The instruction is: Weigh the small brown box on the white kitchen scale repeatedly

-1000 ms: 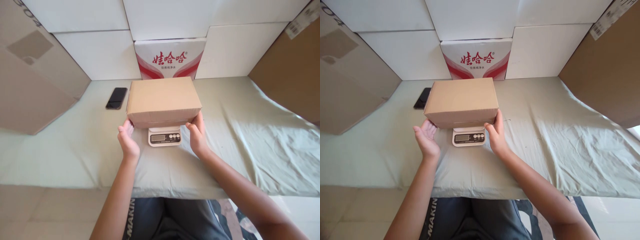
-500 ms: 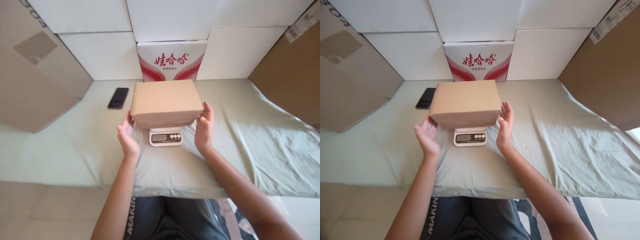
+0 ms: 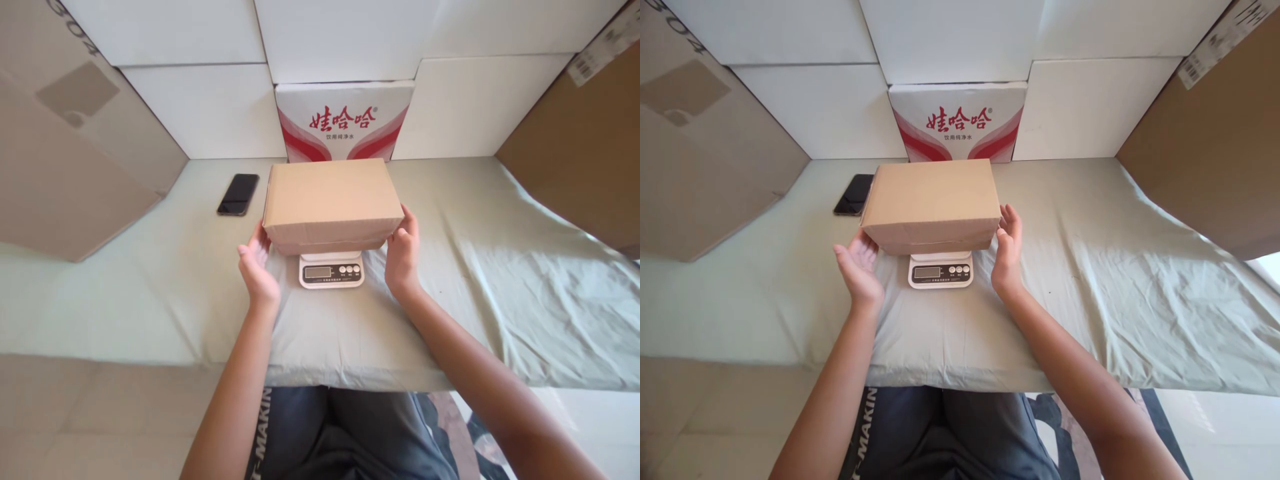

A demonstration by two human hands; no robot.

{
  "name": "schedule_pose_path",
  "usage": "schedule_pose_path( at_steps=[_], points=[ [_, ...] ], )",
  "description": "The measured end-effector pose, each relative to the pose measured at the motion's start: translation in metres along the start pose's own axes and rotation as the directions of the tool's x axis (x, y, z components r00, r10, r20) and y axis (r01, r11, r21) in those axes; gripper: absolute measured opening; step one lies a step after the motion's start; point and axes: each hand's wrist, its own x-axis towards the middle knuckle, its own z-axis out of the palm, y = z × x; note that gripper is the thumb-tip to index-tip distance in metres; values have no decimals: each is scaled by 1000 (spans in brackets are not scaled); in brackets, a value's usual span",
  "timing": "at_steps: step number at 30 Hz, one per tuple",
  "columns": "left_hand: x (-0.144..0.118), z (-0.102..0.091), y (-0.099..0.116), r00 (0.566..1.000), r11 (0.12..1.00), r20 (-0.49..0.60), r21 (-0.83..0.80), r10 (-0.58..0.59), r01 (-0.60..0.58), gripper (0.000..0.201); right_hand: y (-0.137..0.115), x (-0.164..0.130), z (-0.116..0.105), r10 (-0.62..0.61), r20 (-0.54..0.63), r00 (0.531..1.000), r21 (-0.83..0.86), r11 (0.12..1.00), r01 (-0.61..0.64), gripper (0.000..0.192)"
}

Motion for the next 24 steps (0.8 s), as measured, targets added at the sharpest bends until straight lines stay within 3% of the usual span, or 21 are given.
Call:
schedule_pose_path(
  at_steps=[10,24],
  points=[
    [2,-1,-6,999,999,-20,23,-27,27,92,12,3,-2,27,12,1000,-44,999,-27,61],
    [3,0,-11,1000,999,3,40,-15,15,94,-1,-2,6,-13,55,998,-50,999,16,52]
  ],
)
